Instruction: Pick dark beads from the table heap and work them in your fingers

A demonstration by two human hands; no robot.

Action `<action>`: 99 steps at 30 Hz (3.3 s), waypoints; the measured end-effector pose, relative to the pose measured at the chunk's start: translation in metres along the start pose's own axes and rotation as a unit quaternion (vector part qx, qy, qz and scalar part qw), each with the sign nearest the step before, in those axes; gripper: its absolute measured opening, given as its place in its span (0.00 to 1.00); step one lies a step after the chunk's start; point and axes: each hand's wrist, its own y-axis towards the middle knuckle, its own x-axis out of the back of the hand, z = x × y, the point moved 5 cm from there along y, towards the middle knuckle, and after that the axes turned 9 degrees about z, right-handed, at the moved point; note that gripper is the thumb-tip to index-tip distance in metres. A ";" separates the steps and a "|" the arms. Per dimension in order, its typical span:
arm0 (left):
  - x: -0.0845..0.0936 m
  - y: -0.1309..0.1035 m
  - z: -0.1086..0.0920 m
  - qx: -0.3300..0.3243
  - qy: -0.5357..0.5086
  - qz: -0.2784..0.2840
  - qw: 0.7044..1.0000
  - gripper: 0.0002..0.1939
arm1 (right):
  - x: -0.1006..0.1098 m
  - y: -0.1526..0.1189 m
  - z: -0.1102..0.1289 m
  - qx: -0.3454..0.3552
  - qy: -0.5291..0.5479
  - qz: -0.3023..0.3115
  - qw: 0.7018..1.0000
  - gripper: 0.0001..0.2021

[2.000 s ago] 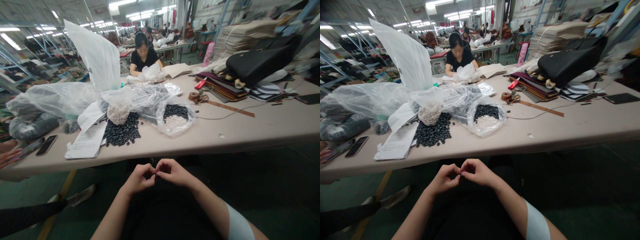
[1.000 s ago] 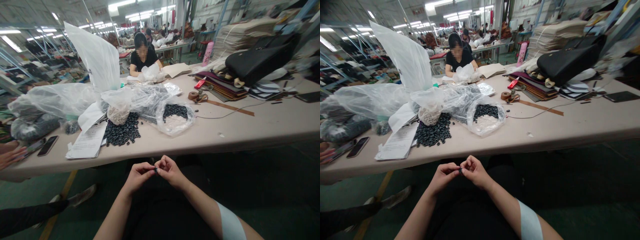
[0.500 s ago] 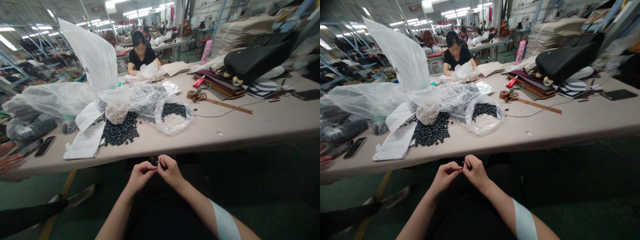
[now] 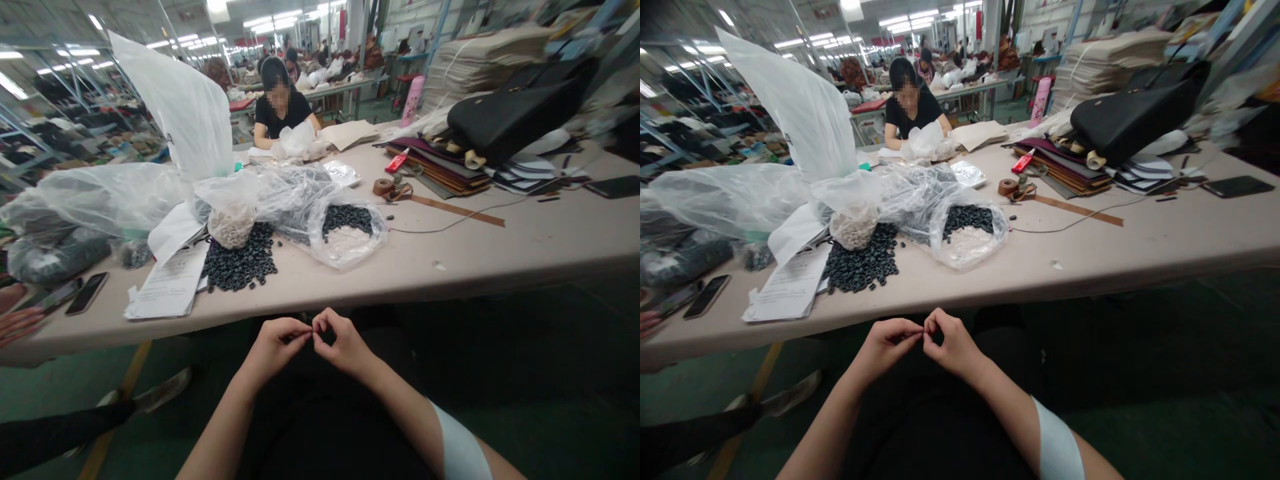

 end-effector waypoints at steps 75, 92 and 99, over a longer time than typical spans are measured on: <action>-0.009 -0.013 -0.003 -0.051 -0.009 -0.034 0.998 0.05 | -0.012 -0.013 0.004 0.095 0.021 -0.064 0.993 0.13; -0.014 -0.015 0.002 -0.064 -0.026 -0.065 0.995 0.05 | -0.007 -0.012 0.020 0.135 -0.071 -0.077 0.985 0.10; 0.001 -0.015 -0.008 -0.065 0.041 0.019 0.997 0.02 | 0.004 0.000 0.016 0.006 0.113 0.085 0.990 0.05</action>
